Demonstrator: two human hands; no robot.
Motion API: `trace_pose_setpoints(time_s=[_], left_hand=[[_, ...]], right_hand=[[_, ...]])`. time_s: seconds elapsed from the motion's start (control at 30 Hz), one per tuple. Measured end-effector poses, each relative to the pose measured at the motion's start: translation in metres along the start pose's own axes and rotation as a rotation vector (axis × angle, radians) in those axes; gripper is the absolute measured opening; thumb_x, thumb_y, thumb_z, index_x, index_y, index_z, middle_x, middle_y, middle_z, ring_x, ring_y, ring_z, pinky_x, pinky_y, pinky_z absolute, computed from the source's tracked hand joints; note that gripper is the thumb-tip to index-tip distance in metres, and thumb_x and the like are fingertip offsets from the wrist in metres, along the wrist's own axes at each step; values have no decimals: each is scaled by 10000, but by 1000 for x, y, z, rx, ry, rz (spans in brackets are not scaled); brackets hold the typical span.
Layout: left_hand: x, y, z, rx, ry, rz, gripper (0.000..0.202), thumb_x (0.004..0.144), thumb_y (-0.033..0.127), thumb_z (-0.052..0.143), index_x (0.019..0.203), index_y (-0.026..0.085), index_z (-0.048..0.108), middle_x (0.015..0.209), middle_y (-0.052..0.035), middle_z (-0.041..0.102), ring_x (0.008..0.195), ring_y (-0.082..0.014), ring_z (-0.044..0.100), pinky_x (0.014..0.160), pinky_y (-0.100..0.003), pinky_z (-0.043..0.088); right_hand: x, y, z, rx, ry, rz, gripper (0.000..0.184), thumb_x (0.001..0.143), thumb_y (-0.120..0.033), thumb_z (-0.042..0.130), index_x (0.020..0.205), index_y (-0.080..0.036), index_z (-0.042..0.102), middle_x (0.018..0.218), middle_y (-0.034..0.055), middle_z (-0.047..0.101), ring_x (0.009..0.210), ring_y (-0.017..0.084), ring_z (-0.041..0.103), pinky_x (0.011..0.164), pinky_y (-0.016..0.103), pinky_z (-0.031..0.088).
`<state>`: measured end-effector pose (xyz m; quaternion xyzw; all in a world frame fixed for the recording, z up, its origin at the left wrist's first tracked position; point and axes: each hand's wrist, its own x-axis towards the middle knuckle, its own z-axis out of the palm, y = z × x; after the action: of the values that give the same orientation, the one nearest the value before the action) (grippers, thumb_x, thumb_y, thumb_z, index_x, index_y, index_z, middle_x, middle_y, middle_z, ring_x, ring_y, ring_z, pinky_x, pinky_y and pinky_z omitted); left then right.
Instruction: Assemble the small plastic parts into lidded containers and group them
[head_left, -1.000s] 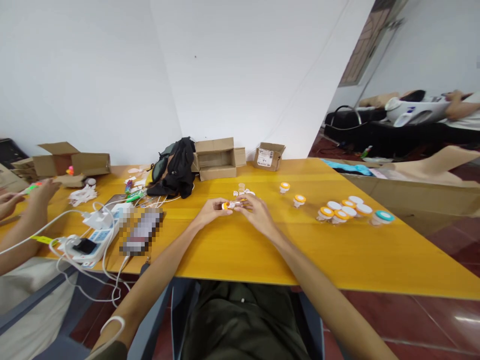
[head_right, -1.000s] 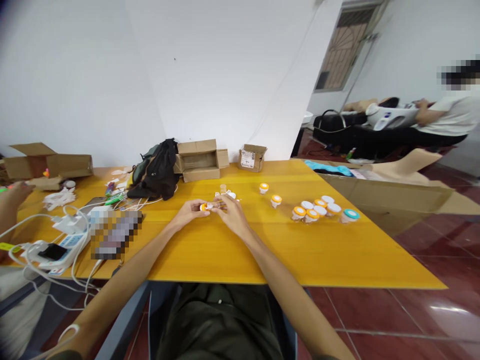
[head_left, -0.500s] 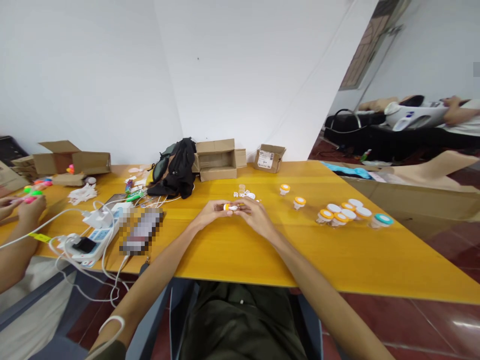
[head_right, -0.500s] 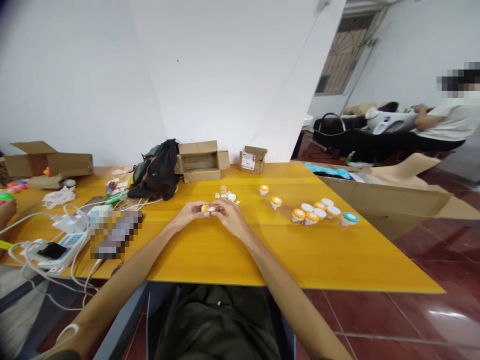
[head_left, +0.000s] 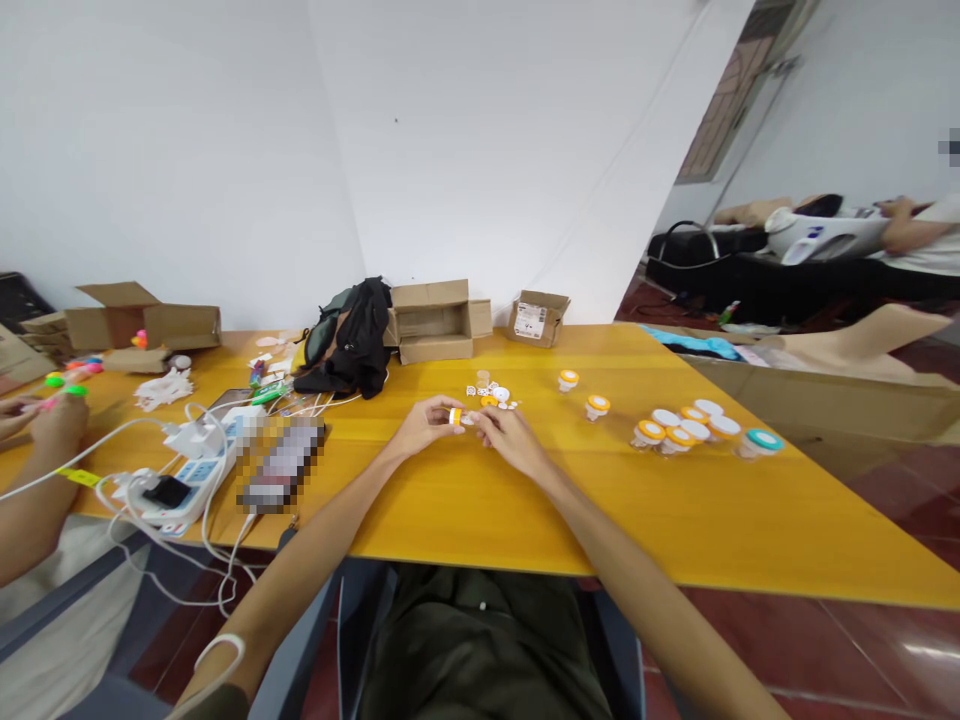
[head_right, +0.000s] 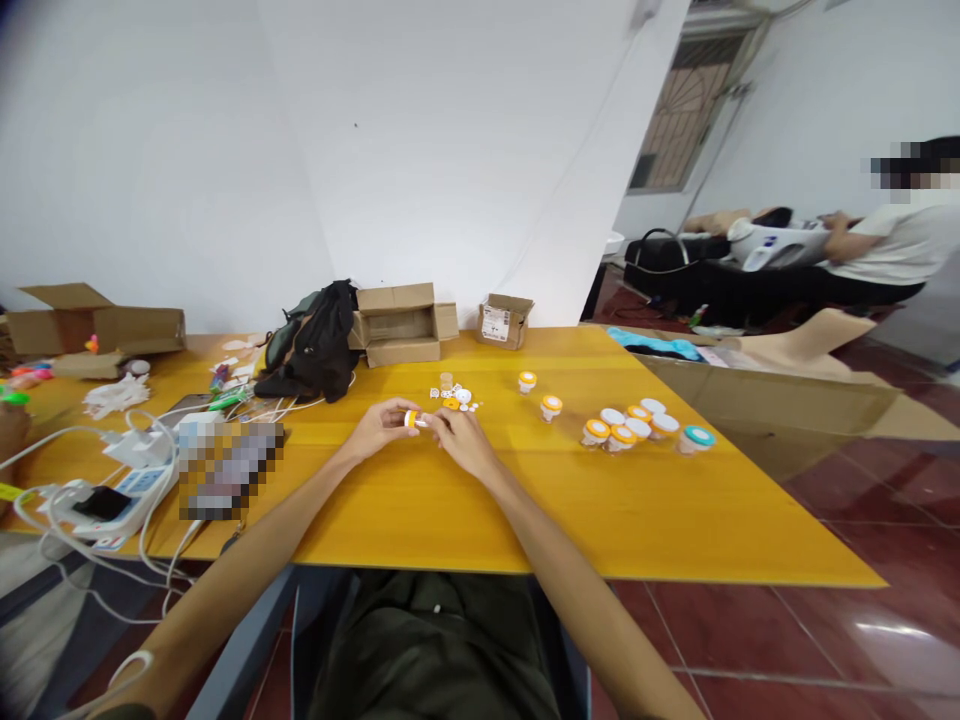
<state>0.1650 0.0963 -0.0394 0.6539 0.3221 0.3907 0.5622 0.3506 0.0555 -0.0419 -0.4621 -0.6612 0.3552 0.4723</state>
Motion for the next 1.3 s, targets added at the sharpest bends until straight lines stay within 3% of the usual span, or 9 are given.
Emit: trace_pose_setpoints(time_s=[0.23,0.4,0.6,0.77,0.93,1.07,1.3], left_hand=[[-2,2,2,48,-3,13,464,552,384,872,914,166,678,861,-51,722,793,-184,668,813,-326,505],[0,3,2,-1,21,-28,452,553,376,874,907,162,694,863,-46,731,784,-173,668,818,-323,508],[2,3,1,-61,25,-41,489,525,413,882,900,158,697,854,-40,736,744,-162,660,807,-324,514],[1,4,1,-61,46,-43,506,527,437,876,903,152,692,830,-34,731,735,-157,656,799,-311,510],[0,4,2,-41,32,-12,494,545,425,871,919,159,688,889,-45,735,799,-168,668,830,-311,506],[0,1,1,9,18,19,503,569,416,864,956,154,677,942,-77,741,864,-200,685,855,-335,506],[-1,-1,1,21,3,37,502,585,414,858,974,151,681,944,-84,744,866,-205,693,847,-334,517]], right_hand=[[1,4,4,-1,-56,72,478,878,-596,483,575,-230,529,459,-29,534,390,118,497,471,259,396],[1,-2,6,120,8,67,301,790,-538,622,814,-244,564,600,-53,572,447,121,521,442,244,413],[2,-1,6,118,65,-68,199,708,-366,698,809,-235,588,867,9,635,745,163,615,596,260,514],[4,4,4,116,49,-100,210,692,-319,704,869,-229,636,941,28,659,798,174,639,665,284,541],[4,3,4,85,64,-69,207,756,-414,662,812,-215,660,772,25,694,687,181,655,639,301,542],[2,2,3,27,44,4,336,813,-528,598,734,-206,646,588,-6,639,497,151,604,535,278,509],[0,-2,3,-30,21,54,504,797,-679,535,606,-213,548,497,-15,577,425,130,555,453,245,441]])
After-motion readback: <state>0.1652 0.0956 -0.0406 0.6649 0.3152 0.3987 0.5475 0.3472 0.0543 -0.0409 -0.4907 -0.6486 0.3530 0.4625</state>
